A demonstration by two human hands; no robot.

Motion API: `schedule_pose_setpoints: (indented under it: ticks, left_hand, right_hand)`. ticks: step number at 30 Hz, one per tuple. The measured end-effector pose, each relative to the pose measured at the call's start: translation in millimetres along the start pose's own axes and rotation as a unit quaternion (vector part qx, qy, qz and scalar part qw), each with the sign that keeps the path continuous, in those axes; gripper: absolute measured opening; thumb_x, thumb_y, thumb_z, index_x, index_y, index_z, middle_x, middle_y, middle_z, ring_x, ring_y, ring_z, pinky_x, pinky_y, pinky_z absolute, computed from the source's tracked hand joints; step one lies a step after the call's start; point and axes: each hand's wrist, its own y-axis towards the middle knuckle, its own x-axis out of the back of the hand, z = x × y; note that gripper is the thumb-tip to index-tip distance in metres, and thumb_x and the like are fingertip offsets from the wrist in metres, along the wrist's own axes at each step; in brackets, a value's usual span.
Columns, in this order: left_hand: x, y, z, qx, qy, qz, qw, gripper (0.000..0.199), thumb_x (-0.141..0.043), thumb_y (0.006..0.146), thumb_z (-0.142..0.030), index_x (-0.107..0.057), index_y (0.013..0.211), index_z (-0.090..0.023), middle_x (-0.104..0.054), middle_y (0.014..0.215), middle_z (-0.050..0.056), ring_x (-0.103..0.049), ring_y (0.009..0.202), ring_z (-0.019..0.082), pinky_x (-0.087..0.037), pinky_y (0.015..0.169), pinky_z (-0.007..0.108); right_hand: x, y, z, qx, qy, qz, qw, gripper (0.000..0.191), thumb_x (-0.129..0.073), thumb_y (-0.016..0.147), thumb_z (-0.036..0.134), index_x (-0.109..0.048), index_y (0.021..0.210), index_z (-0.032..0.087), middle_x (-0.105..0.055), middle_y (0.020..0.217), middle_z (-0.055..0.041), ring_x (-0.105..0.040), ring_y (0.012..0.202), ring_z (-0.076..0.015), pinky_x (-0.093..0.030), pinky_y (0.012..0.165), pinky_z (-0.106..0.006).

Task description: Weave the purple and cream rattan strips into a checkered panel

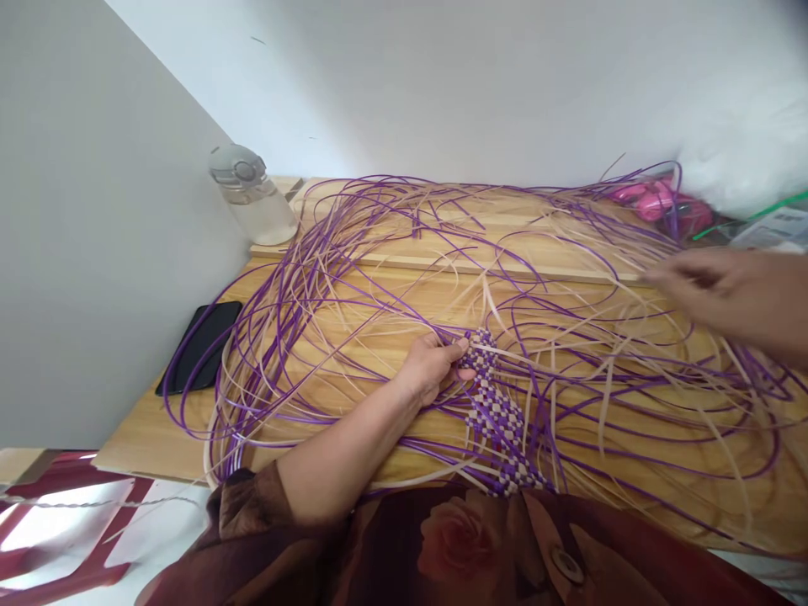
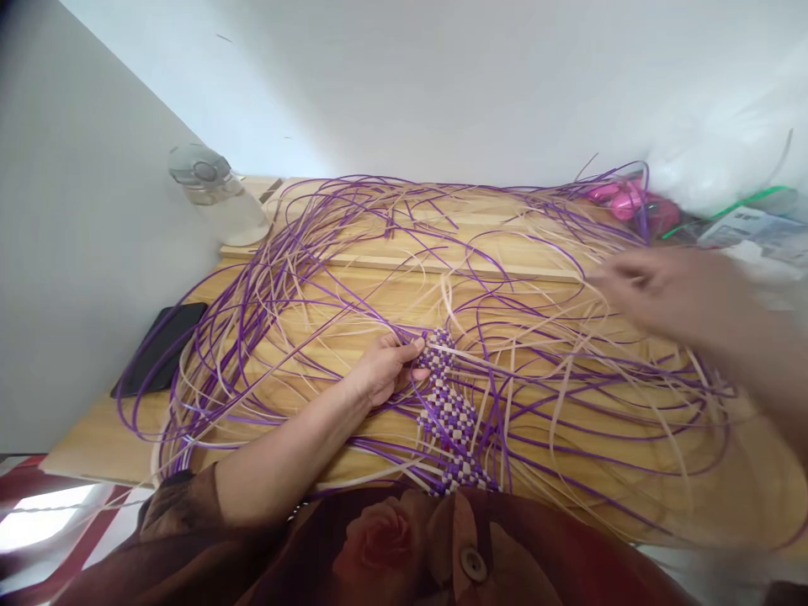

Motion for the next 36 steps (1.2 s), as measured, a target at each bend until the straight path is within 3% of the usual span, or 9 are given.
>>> schedule_pose_setpoints:
  ticks: [3, 5, 9, 12, 17, 24, 26, 31, 36]
  left_hand:
    - [1.1, -0.4, 1.2, -0.004, -0.004, 0.015, 1.0, 0.018, -0.08, 0.068, -0.022, -0.068, 0.076, -0.011, -0.068, 0.074, 0.005, -0.061, 0.059, 0.01, -0.053, 0.052, 0.019]
    - [1.3, -0.9, 2.3, -0.015, -0.015, 0.025, 0.999, 0.022, -0.082, 0.065, -0.025, -0.068, 0.077, -0.011, -0.069, 0.074, 0.005, -0.062, 0.06, 0.011, -0.052, 0.054, 0.021]
    - [2.2, -0.6, 5.2, -0.04, -0.017, 0.043, 0.998, 0.029, -0.084, 0.061, -0.028, -0.069, 0.079, -0.011, -0.069, 0.074, 0.005, -0.061, 0.06, 0.011, -0.051, 0.058, 0.023]
    - [3.3, 1.3, 6.7, -0.059, -0.004, 0.047, 0.997, 0.03, -0.084, 0.06, -0.031, -0.068, 0.077, -0.01, -0.068, 0.07, 0.004, -0.059, 0.057, 0.01, -0.049, 0.057, 0.022]
    - [2.7, 1.9, 3.8, -0.047, -0.011, 0.024, 0.999, 0.024, -0.083, 0.061, -0.021, -0.069, 0.077, -0.011, -0.068, 0.073, 0.004, -0.061, 0.058, 0.01, -0.051, 0.056, 0.021]
    - [2.7, 1.6, 3.9, -0.053, -0.006, 0.034, 0.998, 0.025, -0.082, 0.061, -0.018, -0.07, 0.081, -0.012, -0.069, 0.079, 0.005, -0.063, 0.064, 0.012, -0.053, 0.055, 0.021]
    - [3.4, 3.7, 6.2, -0.064, -0.009, 0.036, 0.997, 0.027, -0.083, 0.059, -0.02, -0.069, 0.08, -0.011, -0.069, 0.077, 0.004, -0.063, 0.064, 0.011, -0.053, 0.057, 0.021]
    - [3.8, 6.8, 9.0, -0.064, -0.034, 0.049, 0.996, 0.031, -0.086, 0.054, -0.027, -0.066, 0.071, -0.01, -0.064, 0.066, 0.001, -0.059, 0.057, 0.009, -0.051, 0.058, 0.022]
    - [4.1, 3.5, 8.3, -0.084, -0.011, 0.042, 0.996, 0.031, -0.086, 0.054, -0.029, -0.068, 0.073, -0.011, -0.067, 0.067, 0.003, -0.059, 0.058, 0.011, -0.05, 0.06, 0.024]
  right_hand:
    - [-37.8, -33.9, 76.9, 0.132, 0.118, 0.239, 0.955, 0.023, -0.058, 0.089, 0.038, -0.069, 0.107, 0.028, -0.074, 0.091, -0.0034, -0.066, 0.072, -0.0157, -0.05, 0.063, -0.027]
    - [-62.2, -55.8, 117.5, 0.242, 0.119, 0.202, 0.942, 0.035, -0.053, 0.09, 0.021, -0.061, 0.123, 0.026, -0.071, 0.103, -0.0061, -0.066, 0.087, -0.0181, -0.052, 0.077, -0.031]
    - [-81.7, -65.9, 146.3, 0.405, 0.131, 0.144, 0.894, 0.026, -0.049, 0.09, 0.013, -0.068, 0.105, 0.022, -0.07, 0.092, -0.0058, -0.063, 0.09, -0.0177, -0.049, 0.087, -0.033]
    - [-80.1, -46.8, 140.9, 0.346, 0.181, 0.144, 0.909, 0.019, -0.05, 0.092, 0.018, -0.069, 0.093, 0.021, -0.07, 0.085, -0.0035, -0.062, 0.082, -0.0147, -0.048, 0.079, -0.028]
    - [-94.7, -14.0, 119.9, 0.041, 0.219, 0.176, 0.959, 0.018, -0.06, 0.085, 0.035, -0.069, 0.082, 0.02, -0.069, 0.076, -0.0016, -0.06, 0.067, -0.0137, -0.044, 0.063, -0.026]
    - [-104.5, -1.0, 119.0, -0.127, 0.347, 0.249, 0.895, 0.03, -0.064, 0.078, 0.047, -0.059, 0.078, 0.017, -0.064, 0.059, -0.002, -0.056, 0.051, -0.0131, -0.04, 0.048, -0.024]
    - [-94.5, -0.3, 125.3, -0.109, 0.387, 0.253, 0.88, 0.028, -0.061, 0.081, 0.046, -0.057, 0.08, 0.018, -0.064, 0.06, -0.0016, -0.055, 0.05, -0.0118, -0.04, 0.049, -0.023]
    - [-62.2, -21.1, 144.0, 0.068, 0.302, 0.276, 0.91, 0.021, -0.061, 0.082, 0.033, -0.053, 0.067, 0.02, -0.053, 0.055, 0.0031, -0.045, 0.05, -0.0086, -0.033, 0.048, -0.022]
    - [-58.6, -51.4, 163.9, 0.118, 0.341, 0.333, 0.871, 0.011, -0.051, 0.088, 0.024, -0.061, 0.088, 0.02, -0.064, 0.068, 0.001, -0.054, 0.057, -0.0101, -0.04, 0.054, -0.022]
